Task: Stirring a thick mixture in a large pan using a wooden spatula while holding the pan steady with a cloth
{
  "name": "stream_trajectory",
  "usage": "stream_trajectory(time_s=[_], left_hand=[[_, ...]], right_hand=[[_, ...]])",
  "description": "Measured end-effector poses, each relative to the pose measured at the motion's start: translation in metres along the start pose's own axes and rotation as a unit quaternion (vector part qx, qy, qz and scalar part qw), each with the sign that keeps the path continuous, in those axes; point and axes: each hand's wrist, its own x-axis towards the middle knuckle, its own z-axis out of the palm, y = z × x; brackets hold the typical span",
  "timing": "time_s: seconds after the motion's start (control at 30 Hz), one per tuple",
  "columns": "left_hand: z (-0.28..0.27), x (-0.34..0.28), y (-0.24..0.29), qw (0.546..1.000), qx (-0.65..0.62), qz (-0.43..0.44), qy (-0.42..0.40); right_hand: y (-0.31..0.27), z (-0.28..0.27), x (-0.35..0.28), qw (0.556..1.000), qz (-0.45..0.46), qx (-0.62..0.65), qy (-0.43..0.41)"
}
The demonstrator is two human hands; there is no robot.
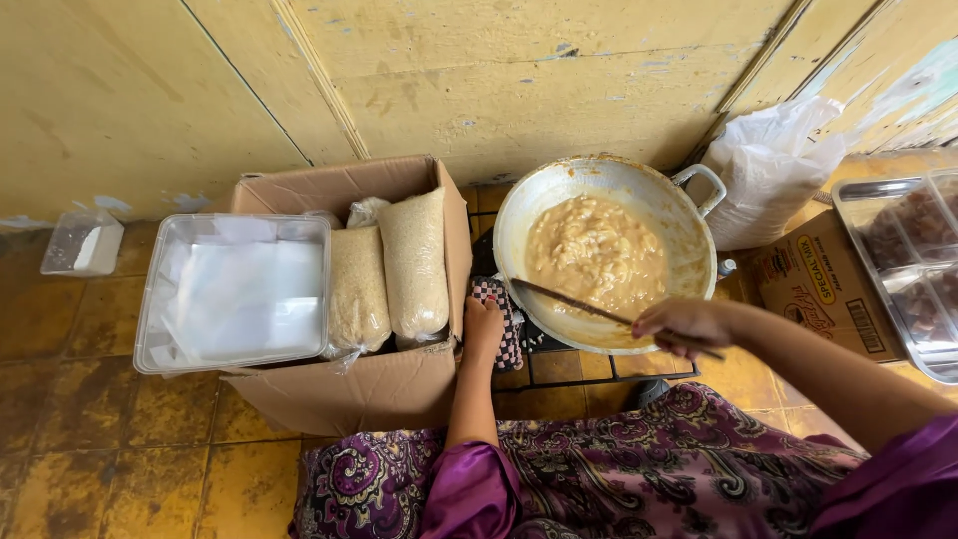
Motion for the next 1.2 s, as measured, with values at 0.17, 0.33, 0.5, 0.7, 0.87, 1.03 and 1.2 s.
stream_trajectory(time_s=[0.17,0.33,0.5,0.7,0.87,1.03,1.2], left_hand=[[0.027,0.038,-0.045,1.0,0.028,-0.001,0.009],[0.026,0.036,-0.046,0.999,0.046,0.004,0.013],[0.016,0.031,-0.032,0.999,0.039,0.003,-0.008],[0.032,0.056,-0.063,0.998,0.061,0.005,-0.021],[0.031,0.053,-0.063,0.997,0.074,0.01,-0.018],[0.014,0.029,-0.036,0.998,0.057,0.019,-0.02],[0.017,0.032,-0.035,0.998,0.063,0.009,-0.019]], right_hand=[[-0.027,0.057,0.047,0.991,-0.084,0.108,0.007],[-0.049,0.058,0.164,0.963,-0.103,0.237,0.071],[-0.052,0.102,0.151,0.947,-0.063,0.301,0.089],[-0.082,0.082,0.214,0.905,-0.154,0.356,0.174],[-0.101,0.113,0.192,0.898,-0.144,0.385,0.161],[-0.107,0.11,0.211,0.888,-0.163,0.386,0.188],[-0.11,0.091,0.185,0.871,-0.153,0.404,0.236]])
